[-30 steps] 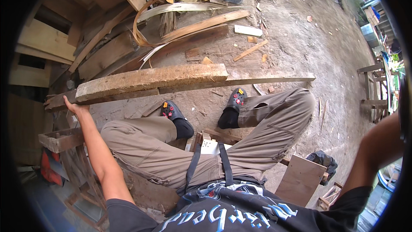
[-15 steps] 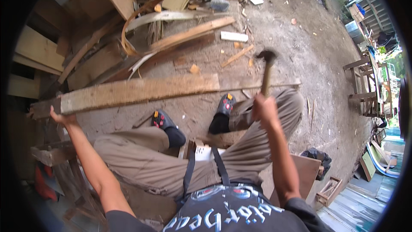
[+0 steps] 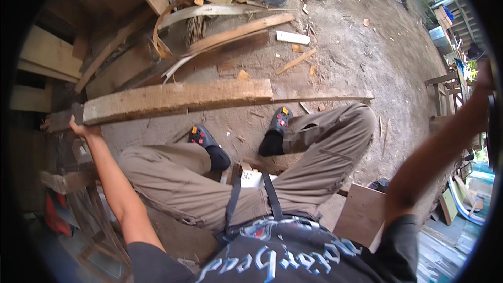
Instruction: The person sits on the floor and uses a hammer to repeatedly strike a long wooden plank, then uses a hand saw to cut the plank. The person handles the wood and tools directly while seated.
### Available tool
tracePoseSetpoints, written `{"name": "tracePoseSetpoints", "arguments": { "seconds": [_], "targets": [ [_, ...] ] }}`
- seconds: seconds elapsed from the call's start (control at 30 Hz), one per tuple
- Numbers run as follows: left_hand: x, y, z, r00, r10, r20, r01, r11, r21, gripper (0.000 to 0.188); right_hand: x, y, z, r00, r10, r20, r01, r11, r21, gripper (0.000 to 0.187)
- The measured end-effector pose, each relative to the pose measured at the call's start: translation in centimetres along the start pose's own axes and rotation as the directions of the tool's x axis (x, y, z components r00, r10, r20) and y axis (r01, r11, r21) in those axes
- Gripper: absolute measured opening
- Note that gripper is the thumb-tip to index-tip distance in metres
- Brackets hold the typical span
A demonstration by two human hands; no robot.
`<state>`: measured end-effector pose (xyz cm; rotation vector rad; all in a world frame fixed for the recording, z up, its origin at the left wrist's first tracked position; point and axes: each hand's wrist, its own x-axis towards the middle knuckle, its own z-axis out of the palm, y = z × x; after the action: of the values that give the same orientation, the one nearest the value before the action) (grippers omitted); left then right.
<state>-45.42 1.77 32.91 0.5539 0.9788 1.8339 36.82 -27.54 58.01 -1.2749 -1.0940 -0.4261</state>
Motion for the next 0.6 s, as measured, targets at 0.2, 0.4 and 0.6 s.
{"name": "tracePoseSetpoints", "arguments": {
  "seconds": [0.2,0.4,0.6],
  "targets": [
    [-1.7,-1.6,-2.4,0.965,0.115,-0.236,-0.099,0.992,0.080,0.069,-37.2,4.7,2.4,-0.364,0.779,0.510,-0.913,-0.192,-0.359,0.031],
    [-1.9,-1.7,2.5,0.996,-0.030,-0.088,0.033,0.999,0.034,0.056,-27.0,5.5,0.5,0.065,0.882,0.466,-0.902,0.252,-0.350,0.029],
    [-3.1,-3.2,5.3,0.966,-0.123,-0.229,0.131,0.991,0.022,0.065,0.2,5.7,-3.0,0.762,0.489,0.424,-0.538,0.843,-0.004,0.026]
  ]
}}
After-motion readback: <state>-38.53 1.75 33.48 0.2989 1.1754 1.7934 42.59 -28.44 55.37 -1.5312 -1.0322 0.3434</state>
